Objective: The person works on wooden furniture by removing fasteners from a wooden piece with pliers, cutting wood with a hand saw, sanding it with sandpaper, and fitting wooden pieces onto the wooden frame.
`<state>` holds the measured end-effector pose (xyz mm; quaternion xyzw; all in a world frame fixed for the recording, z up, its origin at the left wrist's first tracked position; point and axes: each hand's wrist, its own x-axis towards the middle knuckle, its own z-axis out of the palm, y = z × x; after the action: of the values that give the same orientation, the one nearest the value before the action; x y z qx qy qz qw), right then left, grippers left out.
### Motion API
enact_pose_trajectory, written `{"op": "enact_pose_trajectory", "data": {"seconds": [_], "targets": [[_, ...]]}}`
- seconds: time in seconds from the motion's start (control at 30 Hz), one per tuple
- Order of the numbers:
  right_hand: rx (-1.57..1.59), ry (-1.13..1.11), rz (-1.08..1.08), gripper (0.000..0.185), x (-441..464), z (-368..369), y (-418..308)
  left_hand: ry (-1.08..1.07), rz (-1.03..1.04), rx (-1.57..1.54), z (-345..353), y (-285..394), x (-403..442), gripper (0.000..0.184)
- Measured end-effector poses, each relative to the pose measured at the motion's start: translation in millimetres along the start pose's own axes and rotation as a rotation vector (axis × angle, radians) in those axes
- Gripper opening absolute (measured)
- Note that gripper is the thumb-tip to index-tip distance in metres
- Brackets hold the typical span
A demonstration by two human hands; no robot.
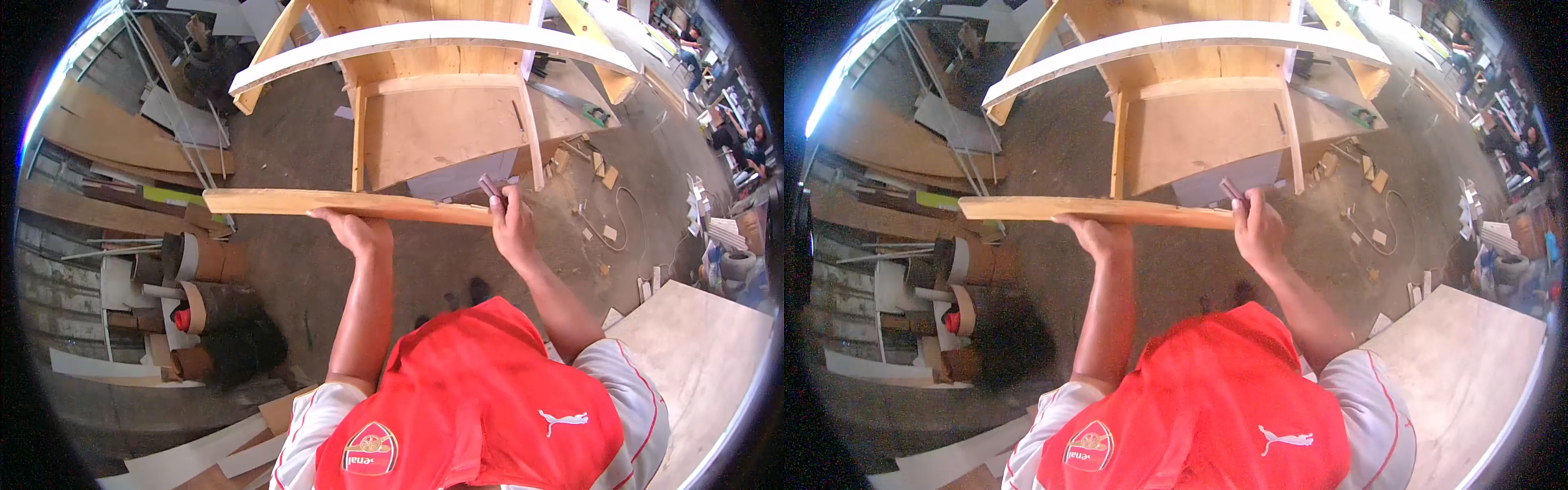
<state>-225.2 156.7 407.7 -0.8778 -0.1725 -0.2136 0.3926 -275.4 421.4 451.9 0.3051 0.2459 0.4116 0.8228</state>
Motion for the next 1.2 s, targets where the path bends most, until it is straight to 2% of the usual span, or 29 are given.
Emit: {"op": "enact_pose_trajectory", "data": {"seconds": [0.1,0.2,0.23,0.33,0.37,0.47,0.53,0.57,0.63,0.7,0.73,0.77,0.87,0.93,0.97,1.03,1.1,1.2], "targets": [[-0.037,0.105,-0.032,0.022,10.1,1.9,-1.3,-0.022,-0.044,-0.084,18.5,11.3,-16.2,0.074],[0.017,0.123,0.055,0.021,22.2,-1.3,4.9,-0.04,-0.081,-0.101,25.8,12.9,-20.2,0.075],[-0.003,0.189,-0.003,0.022,27.6,-5.2,4.7,-0.142,-0.15,-0.133,21.6,12.7,-15.9,0.076],[-0.059,0.307,-0.102,0.023,55.5,-26.3,11.0,-0.025,-0.127,0.004,38.2,11.6,-23.7,0.078],[-0.113,0.343,-0.143,0.021,63.6,-32.5,15.1,-0.174,-0.182,0.267,13.6,3.9,-13.0,0.083],[-0.146,0.406,-0.374,0.018,89.2,-54.1,20.8,-0.425,-0.282,0.943,-43.0,10.6,-9.1,0.073],[-0.179,0.378,-0.469,0.017,96.5,-63.1,18.2,-0.506,0.217,1.108,-26.6,18.4,-49.0,0.057],[-0.185,0.349,-0.51,0.018,98.7,-63.7,16.7,-0.685,0.628,1.407,-13.3,32.3,-52.7,0.043],[-0.202,0.274,-0.591,0.019,100.5,-63.6,9.9,-0.813,1.121,1.463,47.4,40.5,-62.7,0.043],[-0.154,0.286,-0.66,0.021,102.7,-55.0,3.5,-1.03,0.937,1.658,69.4,33.8,-56.0,0.042],[-0.127,0.293,-0.695,0.021,103.4,-50.7,0.2,-1.163,0.472,1.777,66.7,27.3,-49.2,0.04],[-0.065,0.257,-0.633,0.018,102.3,-49.3,-2.8,-1.264,-0.013,1.831,61.0,20.2,-44.0,0.039],[0.573,0.163,0.074,0.017,108.0,-45.7,3.5,-1.201,0.113,1.783,22.3,-7.0,-39.1,0.04],[0.573,0.27,-0.058,0.021,121.6,-61.9,9.7,-1.159,0.24,1.71,12.1,-9.1,-44.5,0.035],[0.543,0.232,-0.026,0.017,114.2,-63.6,27.3,-1.131,0.32,1.692,10.2,-9.2,-47.6,0.034],[0.399,0.13,-0.134,0.015,109.5,-70.8,29.6,-1.089,0.436,1.677,10.5,-9.2,-50.7,0.035],[0.166,-0.001,-0.404,0.021,98.6,-85.0,17.9,-1.066,0.505,1.688,12.2,-8.9,-52.6,0.037],[-0.131,-0.035,-0.519,0.024,87.9,-90.5,8.3,-1.073,0.53,1.706,9.4,-4.6,-46.1,0.036]]}}
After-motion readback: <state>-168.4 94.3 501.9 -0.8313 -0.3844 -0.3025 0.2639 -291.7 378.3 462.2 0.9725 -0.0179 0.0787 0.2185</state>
